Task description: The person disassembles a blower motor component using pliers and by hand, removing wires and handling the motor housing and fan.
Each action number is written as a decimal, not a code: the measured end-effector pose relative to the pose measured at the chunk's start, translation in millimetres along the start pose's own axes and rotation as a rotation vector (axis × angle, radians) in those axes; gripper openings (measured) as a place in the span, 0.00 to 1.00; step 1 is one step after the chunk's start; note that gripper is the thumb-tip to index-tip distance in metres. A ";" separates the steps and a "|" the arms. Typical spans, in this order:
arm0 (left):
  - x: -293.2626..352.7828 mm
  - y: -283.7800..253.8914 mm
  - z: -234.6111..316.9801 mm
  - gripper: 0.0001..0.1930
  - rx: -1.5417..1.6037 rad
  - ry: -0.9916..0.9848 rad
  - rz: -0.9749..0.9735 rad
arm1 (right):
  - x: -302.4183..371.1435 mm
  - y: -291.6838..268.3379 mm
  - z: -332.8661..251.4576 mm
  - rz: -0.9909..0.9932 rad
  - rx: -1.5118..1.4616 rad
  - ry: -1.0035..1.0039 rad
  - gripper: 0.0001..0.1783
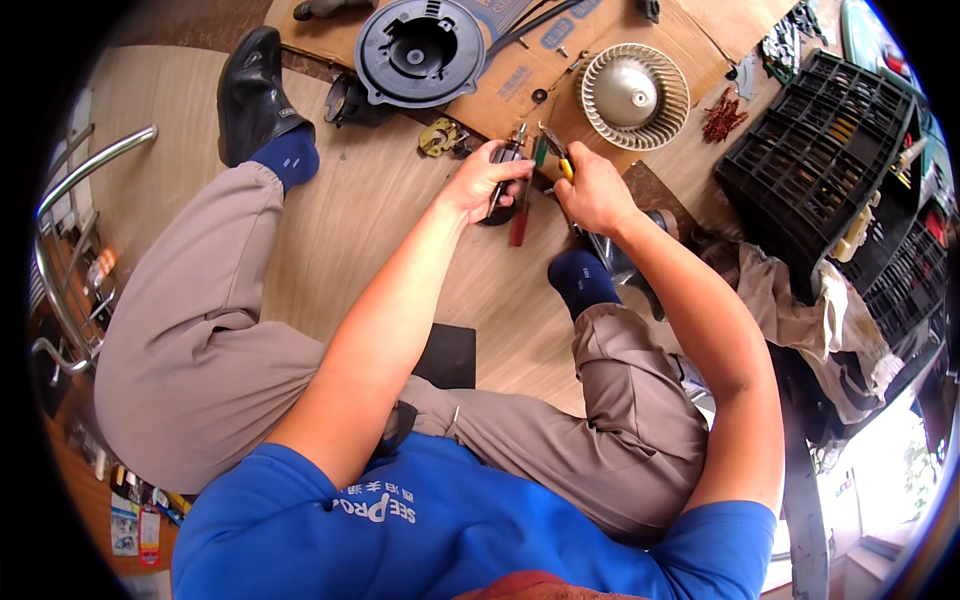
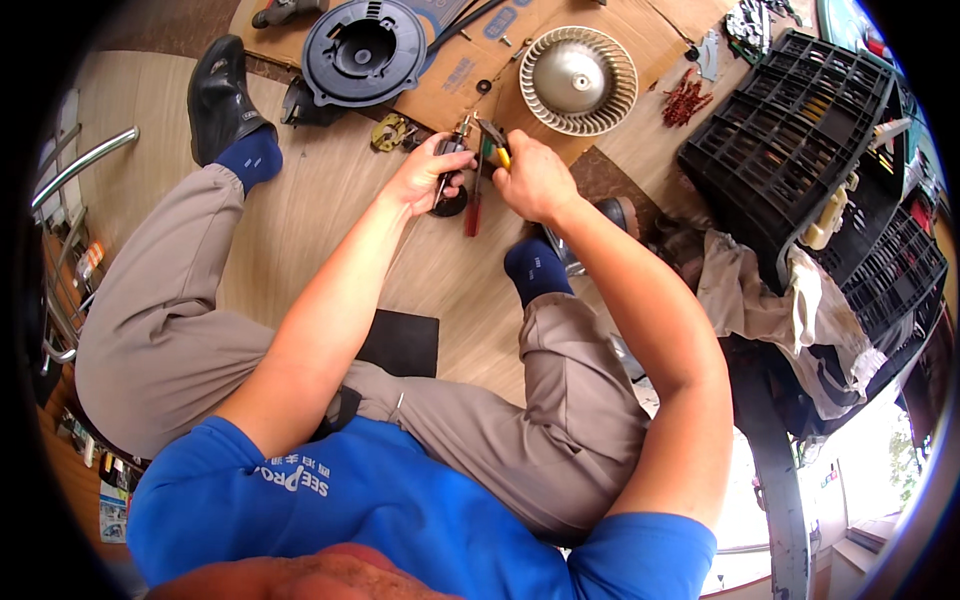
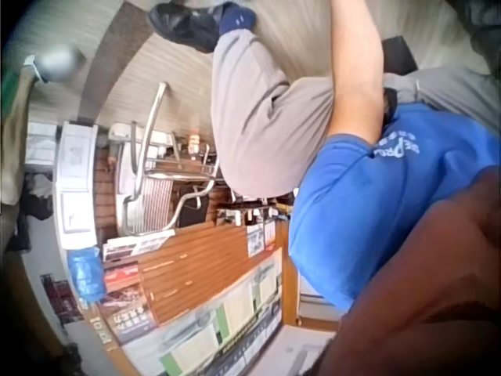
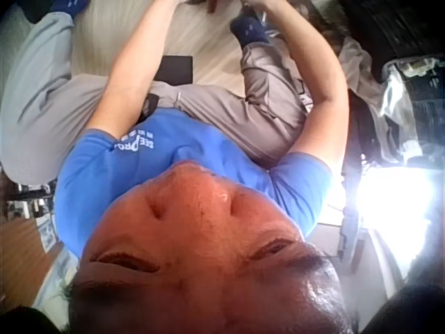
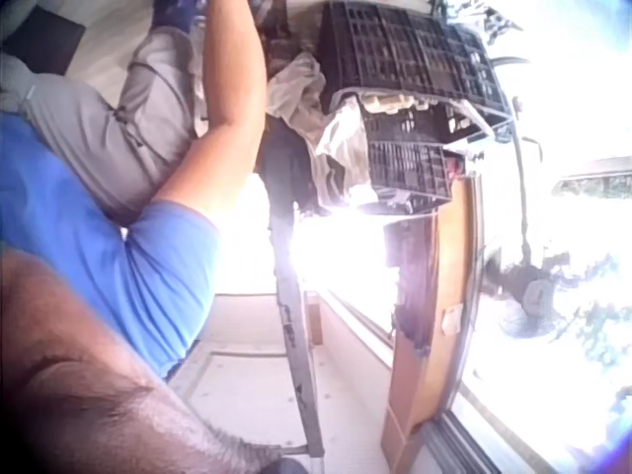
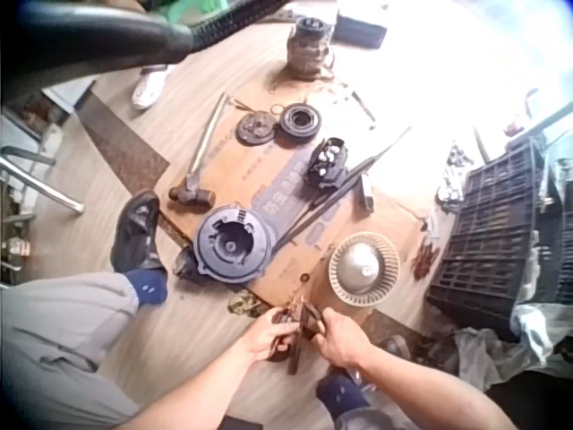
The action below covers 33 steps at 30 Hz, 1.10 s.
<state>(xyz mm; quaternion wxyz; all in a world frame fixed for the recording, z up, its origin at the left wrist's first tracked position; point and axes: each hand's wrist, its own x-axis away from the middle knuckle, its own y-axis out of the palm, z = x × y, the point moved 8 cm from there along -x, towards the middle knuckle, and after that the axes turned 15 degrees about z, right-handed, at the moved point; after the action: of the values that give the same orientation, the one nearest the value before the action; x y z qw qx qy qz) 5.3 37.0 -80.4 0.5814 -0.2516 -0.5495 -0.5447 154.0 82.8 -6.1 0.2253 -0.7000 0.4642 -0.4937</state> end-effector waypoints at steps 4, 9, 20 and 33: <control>3.3 12.1 10.3 0.17 0.224 -0.064 -0.204 | 19.5 16.4 0.8 -0.523 -0.936 0.423 0.12; 10.8 31.3 39.7 0.13 0.247 0.095 -0.111 | 41.4 4.1 -32.0 -0.900 -1.573 0.565 0.12; 21.7 43.6 56.7 0.12 0.216 0.195 -0.096 | 41.2 -4.4 -42.6 -0.998 -1.691 0.563 0.14; 19.5 47.9 58.0 0.09 0.264 0.239 -0.097 | 38.3 3.8 -37.4 -0.885 -1.559 0.563 0.18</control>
<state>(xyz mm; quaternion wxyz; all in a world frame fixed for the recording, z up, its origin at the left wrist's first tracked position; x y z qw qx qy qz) 23.9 95.2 -32.2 0.6436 -0.0799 -0.5548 -0.5211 121.8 52.9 24.8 -0.6359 -0.6211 0.3931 -0.2354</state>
